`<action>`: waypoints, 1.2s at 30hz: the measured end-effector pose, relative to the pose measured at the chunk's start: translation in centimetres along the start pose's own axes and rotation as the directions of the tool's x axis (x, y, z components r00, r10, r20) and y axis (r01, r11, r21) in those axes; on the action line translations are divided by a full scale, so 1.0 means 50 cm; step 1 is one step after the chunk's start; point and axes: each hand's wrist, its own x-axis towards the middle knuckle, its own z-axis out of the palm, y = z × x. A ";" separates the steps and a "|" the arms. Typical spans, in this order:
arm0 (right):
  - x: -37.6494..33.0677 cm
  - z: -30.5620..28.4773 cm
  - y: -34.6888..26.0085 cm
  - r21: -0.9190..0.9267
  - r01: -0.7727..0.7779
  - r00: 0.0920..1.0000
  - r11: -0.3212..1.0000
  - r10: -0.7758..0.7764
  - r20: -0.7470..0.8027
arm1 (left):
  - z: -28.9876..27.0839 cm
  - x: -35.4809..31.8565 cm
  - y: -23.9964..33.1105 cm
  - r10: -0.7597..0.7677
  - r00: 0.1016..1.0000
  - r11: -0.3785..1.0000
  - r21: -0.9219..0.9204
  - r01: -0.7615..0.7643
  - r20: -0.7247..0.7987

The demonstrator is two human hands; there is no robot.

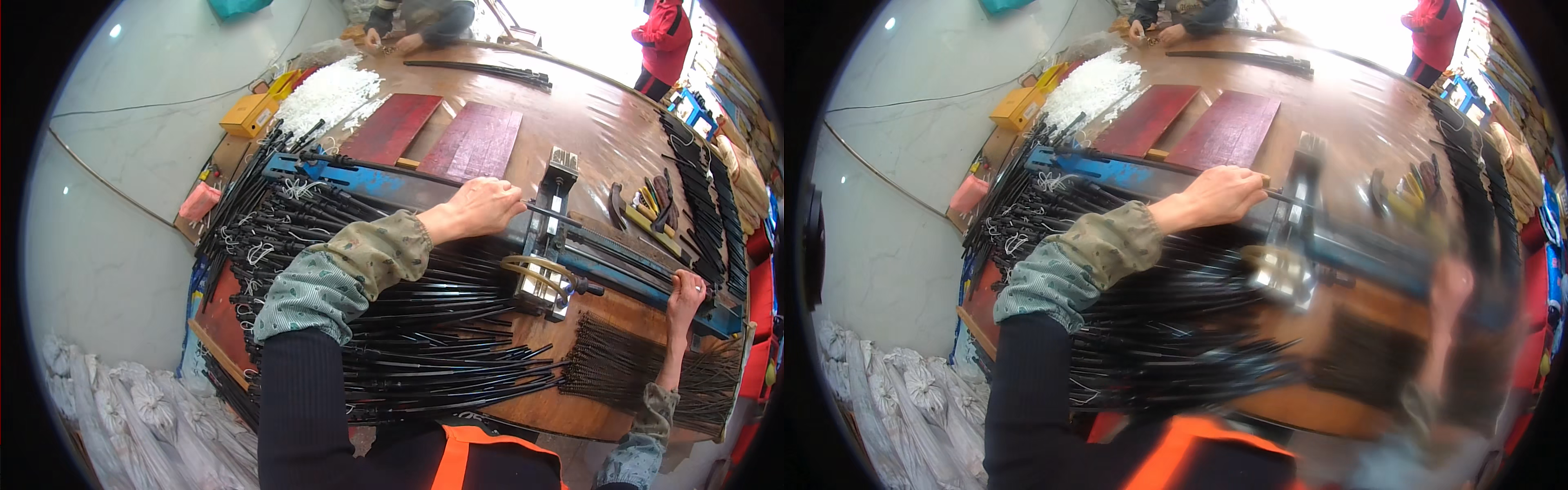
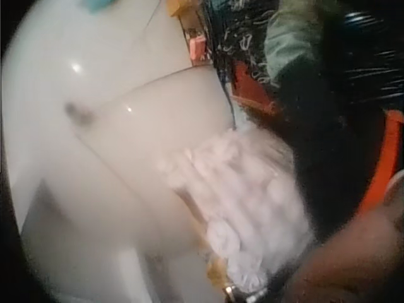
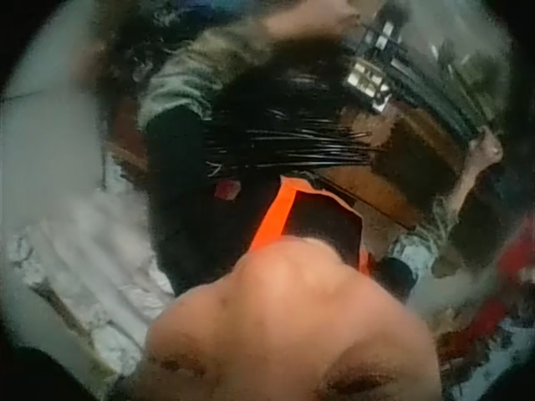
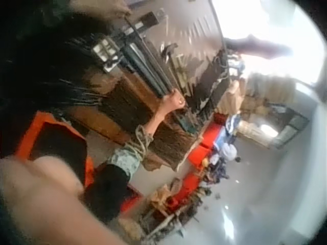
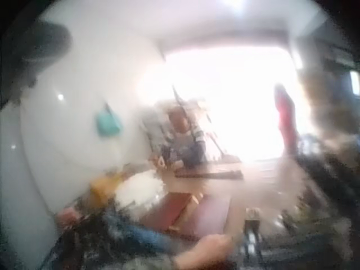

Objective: The person assembles umbrella ribs by inserting a spring wire into a rod, securing the parts using a tabletop machine, and placing the assembled rod onto a stack on the workbench.

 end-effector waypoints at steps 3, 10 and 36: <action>0.008 0.006 -0.018 0.022 -0.055 0.998 0.998 0.055 0.026 | 0.003 0.000 0.005 -0.011 0.999 0.999 -0.037 0.010 -0.031; 0.008 -0.002 -0.014 -0.033 -0.101 0.995 0.994 0.102 0.016 | 0.019 0.013 0.005 -0.043 0.994 0.989 -0.143 0.028 -0.099; 0.024 -0.052 -0.399 0.703 -0.087 0.987 0.706 -0.036 0.158 | 0.047 0.009 0.029 0.070 0.995 0.995 0.075 -0.065 -0.071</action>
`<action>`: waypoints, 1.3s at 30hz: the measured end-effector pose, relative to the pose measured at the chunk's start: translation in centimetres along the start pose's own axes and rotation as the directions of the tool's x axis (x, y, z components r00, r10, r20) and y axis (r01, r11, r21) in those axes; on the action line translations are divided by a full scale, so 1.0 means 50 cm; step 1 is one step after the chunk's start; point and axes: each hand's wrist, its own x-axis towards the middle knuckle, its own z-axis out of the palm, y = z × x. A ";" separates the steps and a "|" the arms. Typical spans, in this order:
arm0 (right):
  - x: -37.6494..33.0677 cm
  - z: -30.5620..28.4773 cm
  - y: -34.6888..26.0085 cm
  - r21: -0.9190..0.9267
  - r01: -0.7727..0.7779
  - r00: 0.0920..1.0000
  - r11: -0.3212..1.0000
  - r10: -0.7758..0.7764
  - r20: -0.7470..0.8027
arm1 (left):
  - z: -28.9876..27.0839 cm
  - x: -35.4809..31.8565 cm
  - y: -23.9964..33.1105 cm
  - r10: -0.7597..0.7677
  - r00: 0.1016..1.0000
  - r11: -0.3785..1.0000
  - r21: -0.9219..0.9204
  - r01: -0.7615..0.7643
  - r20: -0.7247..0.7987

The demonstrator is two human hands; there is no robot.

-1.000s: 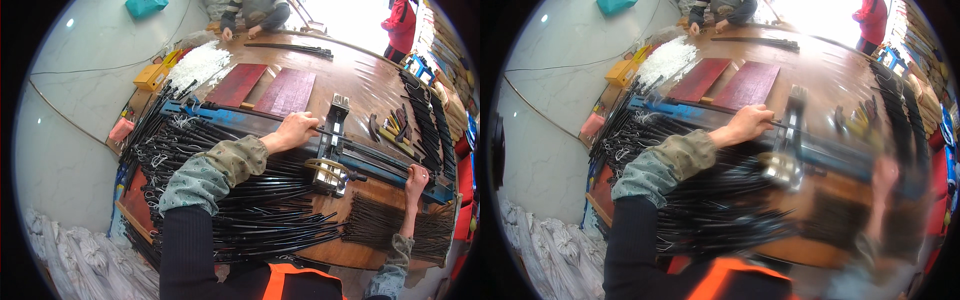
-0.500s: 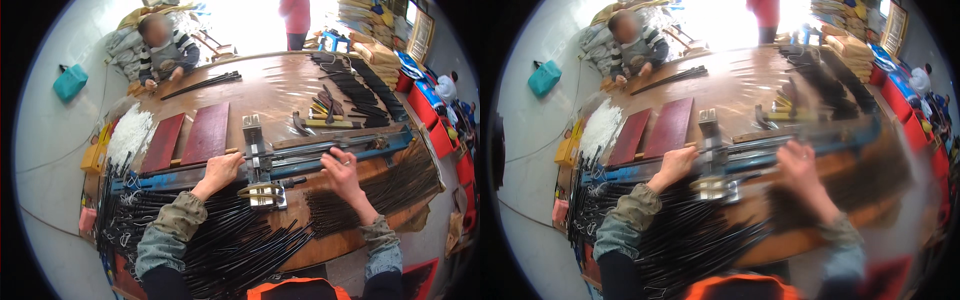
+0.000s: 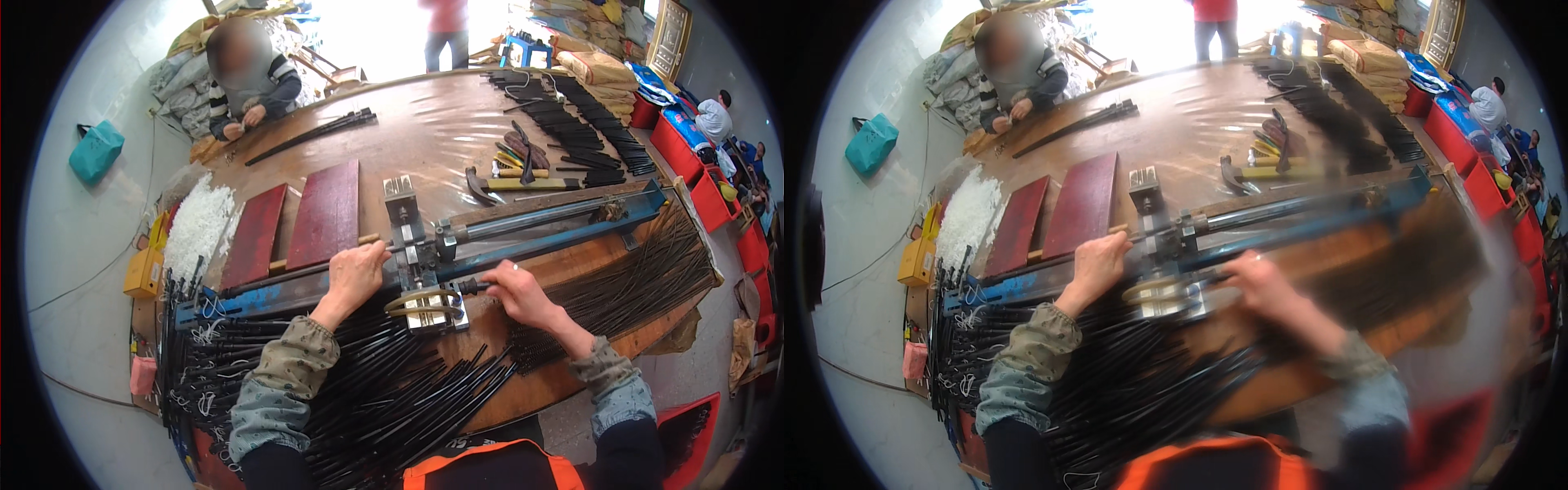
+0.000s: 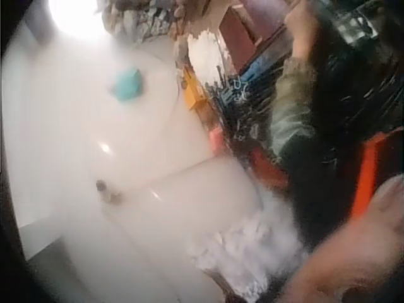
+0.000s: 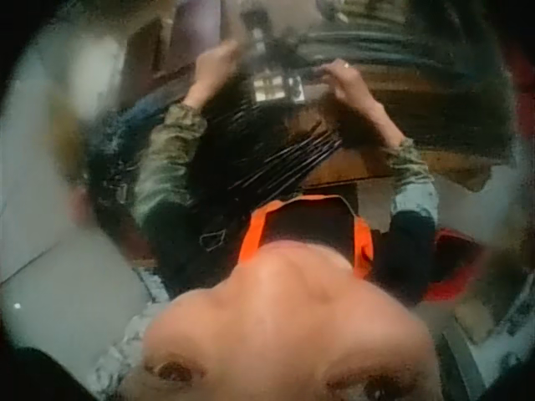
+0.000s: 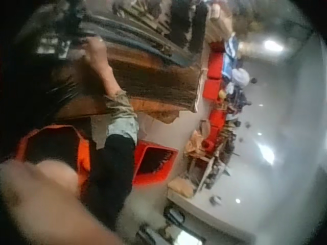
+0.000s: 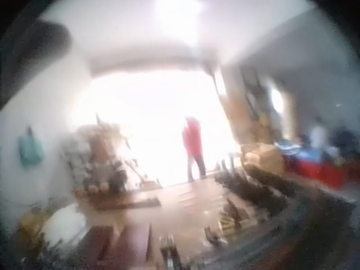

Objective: The person assembles umbrella ribs by inserting a spring wire into a rod, securing the parts using a tabletop machine, and placing the assembled rod onto a stack on the workbench.

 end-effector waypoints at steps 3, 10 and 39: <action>0.005 0.011 0.028 0.141 -0.127 0.992 0.982 0.125 0.019 | 0.015 0.003 -0.009 0.033 0.998 0.999 0.008 -0.033 -0.054; -0.071 -0.007 0.052 -0.180 -0.264 0.864 0.948 0.315 0.392 | -0.017 0.023 -0.190 0.366 0.912 0.913 0.259 -0.314 -0.184; -0.091 -0.059 0.011 -0.477 -0.084 0.952 0.875 0.212 0.221 | -0.062 -0.321 0.264 0.055 0.910 0.995 -0.093 -0.018 0.411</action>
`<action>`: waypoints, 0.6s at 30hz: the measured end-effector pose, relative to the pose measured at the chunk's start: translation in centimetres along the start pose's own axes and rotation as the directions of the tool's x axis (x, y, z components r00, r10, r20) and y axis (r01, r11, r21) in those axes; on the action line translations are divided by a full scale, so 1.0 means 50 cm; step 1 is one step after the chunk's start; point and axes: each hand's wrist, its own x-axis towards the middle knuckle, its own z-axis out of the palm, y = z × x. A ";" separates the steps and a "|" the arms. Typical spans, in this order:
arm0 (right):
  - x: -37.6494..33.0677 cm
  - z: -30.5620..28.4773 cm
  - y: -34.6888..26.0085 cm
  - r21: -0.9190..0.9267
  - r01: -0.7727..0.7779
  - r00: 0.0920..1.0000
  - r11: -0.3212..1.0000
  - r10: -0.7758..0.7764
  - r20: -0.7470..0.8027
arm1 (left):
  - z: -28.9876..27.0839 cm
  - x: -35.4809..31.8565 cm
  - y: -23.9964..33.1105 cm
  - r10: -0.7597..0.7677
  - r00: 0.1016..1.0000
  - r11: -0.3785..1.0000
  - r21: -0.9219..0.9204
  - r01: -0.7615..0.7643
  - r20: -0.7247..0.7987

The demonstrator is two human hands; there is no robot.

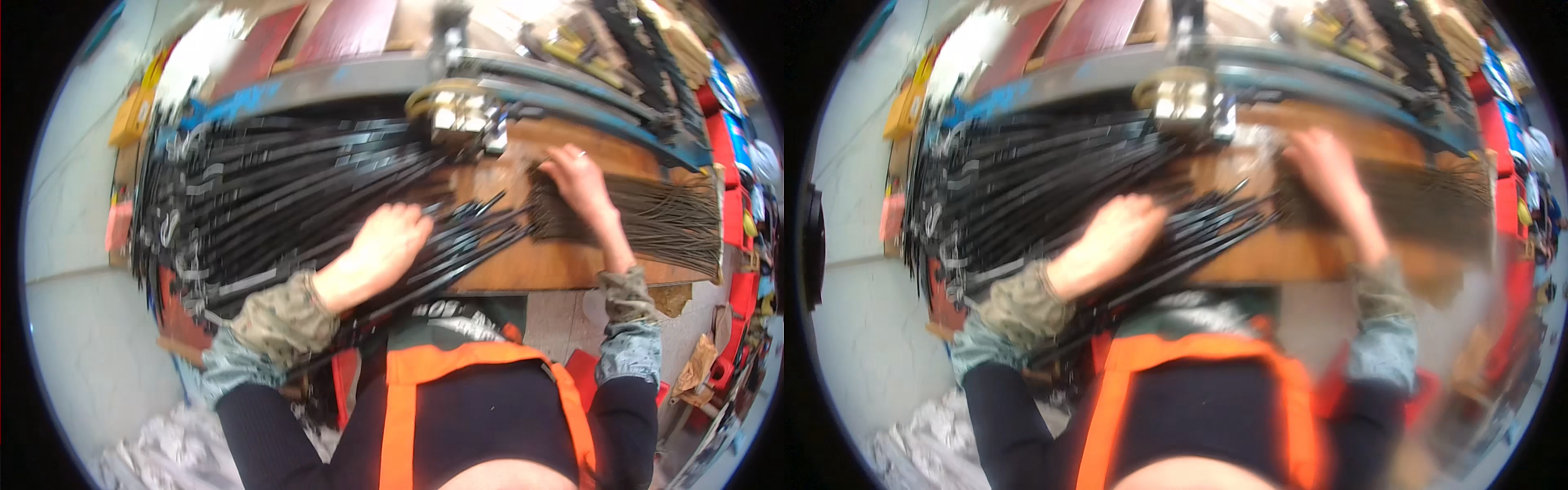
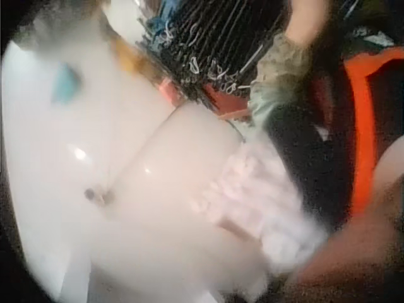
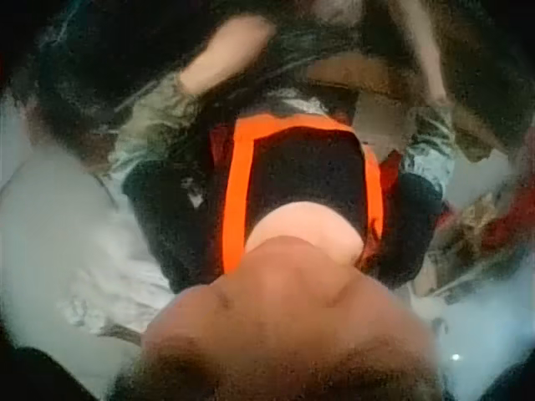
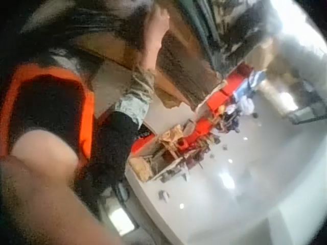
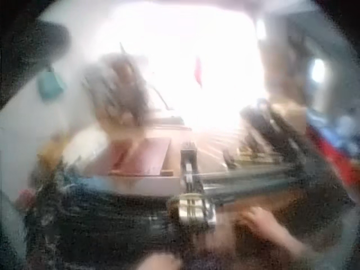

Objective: The person assembles umbrella ribs by inserting a spring wire into a rod, securing the parts using a tabletop machine, and placing the assembled rod onto a stack on the workbench.

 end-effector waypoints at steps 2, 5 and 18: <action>-0.021 0.031 0.031 0.088 0.101 0.988 0.991 -0.090 -0.123 | 0.020 0.013 0.008 0.050 0.999 0.998 0.046 -0.049 -0.021; -0.039 0.037 0.029 0.036 0.104 0.979 0.994 -0.096 -0.179 | 0.048 0.016 0.008 0.013 0.996 0.999 0.029 -0.016 0.084; -0.076 0.007 -0.003 0.612 -0.115 0.974 0.783 -0.032 0.225 | -0.007 0.107 0.060 -0.017 0.998 0.996 -0.084 0.022 0.066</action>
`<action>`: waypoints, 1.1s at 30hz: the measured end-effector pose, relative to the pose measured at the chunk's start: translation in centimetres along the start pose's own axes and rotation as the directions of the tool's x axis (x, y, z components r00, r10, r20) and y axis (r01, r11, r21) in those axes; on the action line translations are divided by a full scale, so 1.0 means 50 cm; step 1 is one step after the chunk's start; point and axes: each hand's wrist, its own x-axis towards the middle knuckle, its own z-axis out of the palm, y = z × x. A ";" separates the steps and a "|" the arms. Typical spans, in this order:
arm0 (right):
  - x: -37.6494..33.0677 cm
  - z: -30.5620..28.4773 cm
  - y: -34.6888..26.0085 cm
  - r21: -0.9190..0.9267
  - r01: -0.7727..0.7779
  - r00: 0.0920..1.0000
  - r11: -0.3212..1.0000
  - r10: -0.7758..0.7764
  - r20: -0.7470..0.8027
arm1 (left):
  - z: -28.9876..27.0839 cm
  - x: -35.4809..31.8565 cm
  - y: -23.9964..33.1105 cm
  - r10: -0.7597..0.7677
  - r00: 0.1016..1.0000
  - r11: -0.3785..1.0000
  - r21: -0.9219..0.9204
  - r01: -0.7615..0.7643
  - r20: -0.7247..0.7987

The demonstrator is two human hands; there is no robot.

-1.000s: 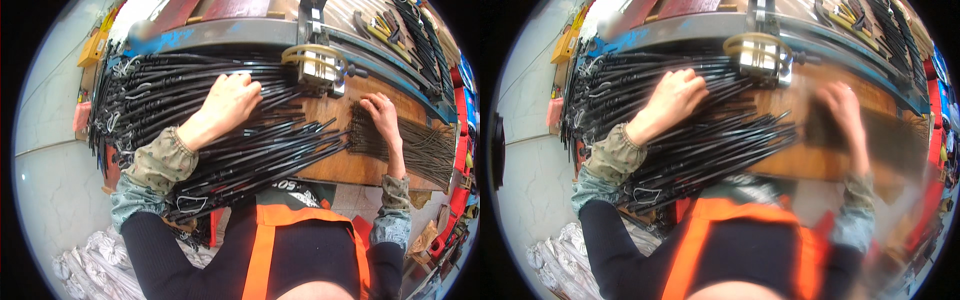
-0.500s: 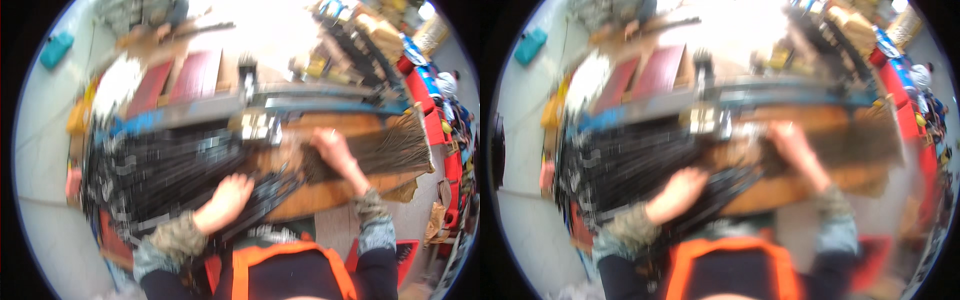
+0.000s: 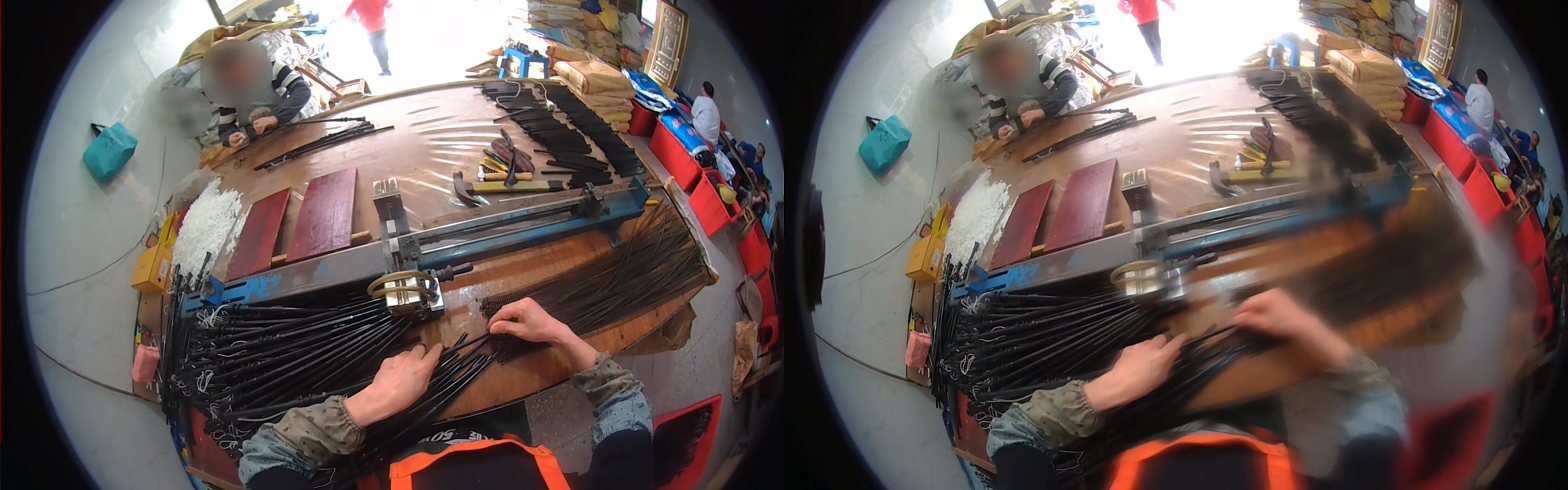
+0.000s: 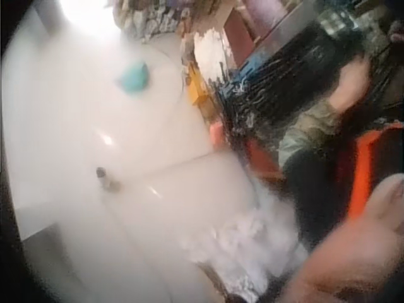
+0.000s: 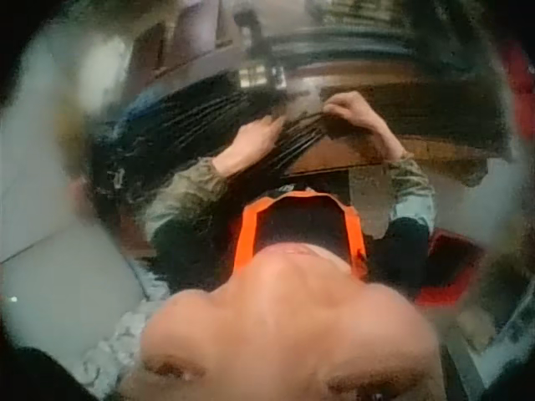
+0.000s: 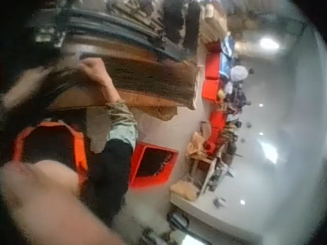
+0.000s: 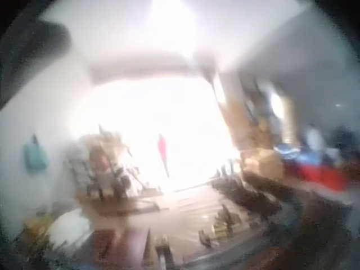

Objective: The person assembles umbrella ribs by inserting a spring wire into a rod, securing the parts using a tabletop machine, and placing the assembled rod onto a stack on the workbench.

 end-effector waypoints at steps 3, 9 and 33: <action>-0.015 0.010 -0.002 0.180 -0.017 0.986 0.984 0.047 -0.161 | -0.020 0.021 0.013 0.030 1.000 1.000 0.009 -0.030 -0.003; -0.063 -0.014 -0.011 0.400 -0.011 0.967 0.916 0.112 -0.230 | -0.035 0.055 0.037 0.065 0.998 0.998 0.000 -0.065 -0.018; -0.111 -0.076 0.018 -0.193 0.322 0.830 0.927 -0.374 -0.413 | -0.136 0.182 0.072 0.119 0.975 0.986 -0.135 -0.094 0.189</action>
